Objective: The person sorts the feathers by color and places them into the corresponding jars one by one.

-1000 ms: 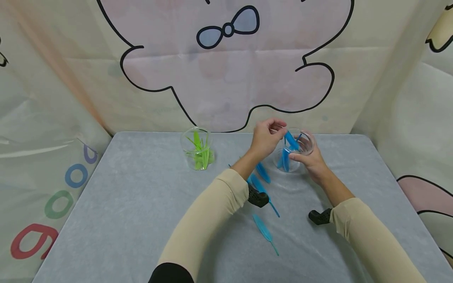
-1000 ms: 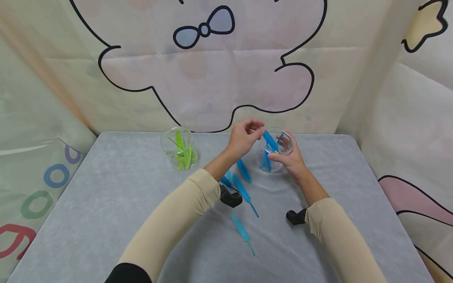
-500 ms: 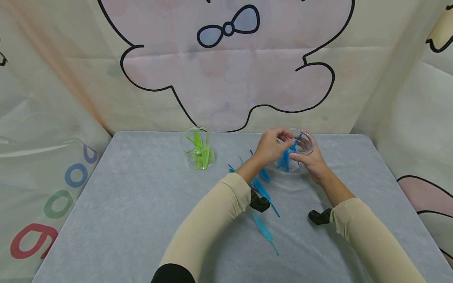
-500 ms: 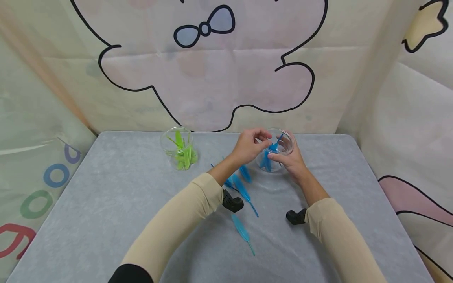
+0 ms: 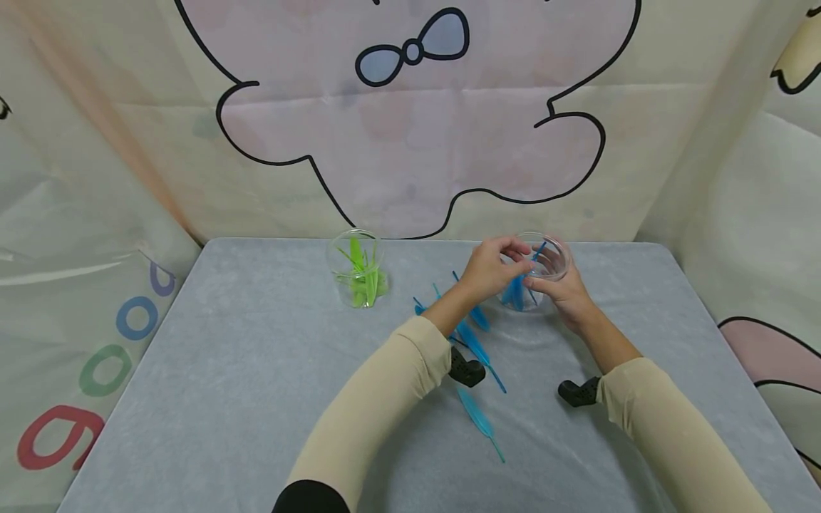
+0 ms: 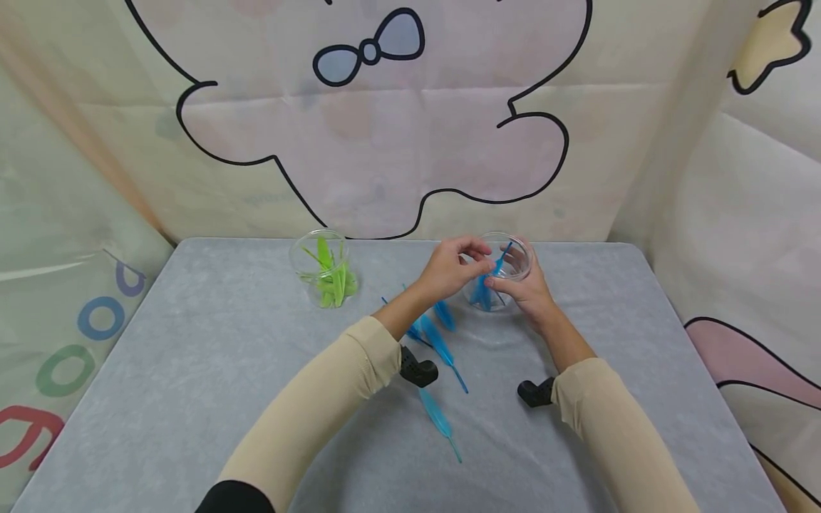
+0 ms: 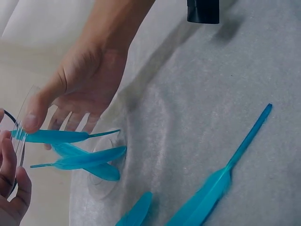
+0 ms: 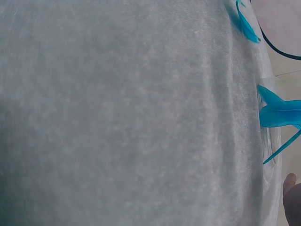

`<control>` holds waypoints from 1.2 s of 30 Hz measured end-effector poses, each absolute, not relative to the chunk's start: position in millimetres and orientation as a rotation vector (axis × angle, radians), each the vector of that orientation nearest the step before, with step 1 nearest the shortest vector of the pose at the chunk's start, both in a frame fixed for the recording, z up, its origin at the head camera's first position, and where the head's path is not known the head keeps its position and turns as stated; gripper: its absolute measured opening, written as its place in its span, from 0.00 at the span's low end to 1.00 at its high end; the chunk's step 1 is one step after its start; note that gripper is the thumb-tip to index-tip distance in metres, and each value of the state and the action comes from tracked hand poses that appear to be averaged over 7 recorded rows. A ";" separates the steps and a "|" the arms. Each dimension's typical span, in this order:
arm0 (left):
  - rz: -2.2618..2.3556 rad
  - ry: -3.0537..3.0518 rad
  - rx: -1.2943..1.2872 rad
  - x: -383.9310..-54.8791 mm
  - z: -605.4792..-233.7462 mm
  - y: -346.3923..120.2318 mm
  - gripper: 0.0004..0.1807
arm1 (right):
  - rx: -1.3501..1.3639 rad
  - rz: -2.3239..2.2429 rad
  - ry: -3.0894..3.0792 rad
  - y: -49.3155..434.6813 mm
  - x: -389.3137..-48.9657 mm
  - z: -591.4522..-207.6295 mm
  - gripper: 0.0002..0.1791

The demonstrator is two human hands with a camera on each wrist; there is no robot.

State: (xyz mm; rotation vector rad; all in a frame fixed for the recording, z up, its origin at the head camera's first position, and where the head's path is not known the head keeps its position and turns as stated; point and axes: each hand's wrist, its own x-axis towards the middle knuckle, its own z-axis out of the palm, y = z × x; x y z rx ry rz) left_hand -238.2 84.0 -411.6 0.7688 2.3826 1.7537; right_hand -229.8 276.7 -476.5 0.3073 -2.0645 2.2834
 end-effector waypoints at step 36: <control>1.206 2.029 1.051 -186.3 -479.5 5.3 0.12 | 0.259 2.238 -2.101 275.6 -230.1 -475.9 0.48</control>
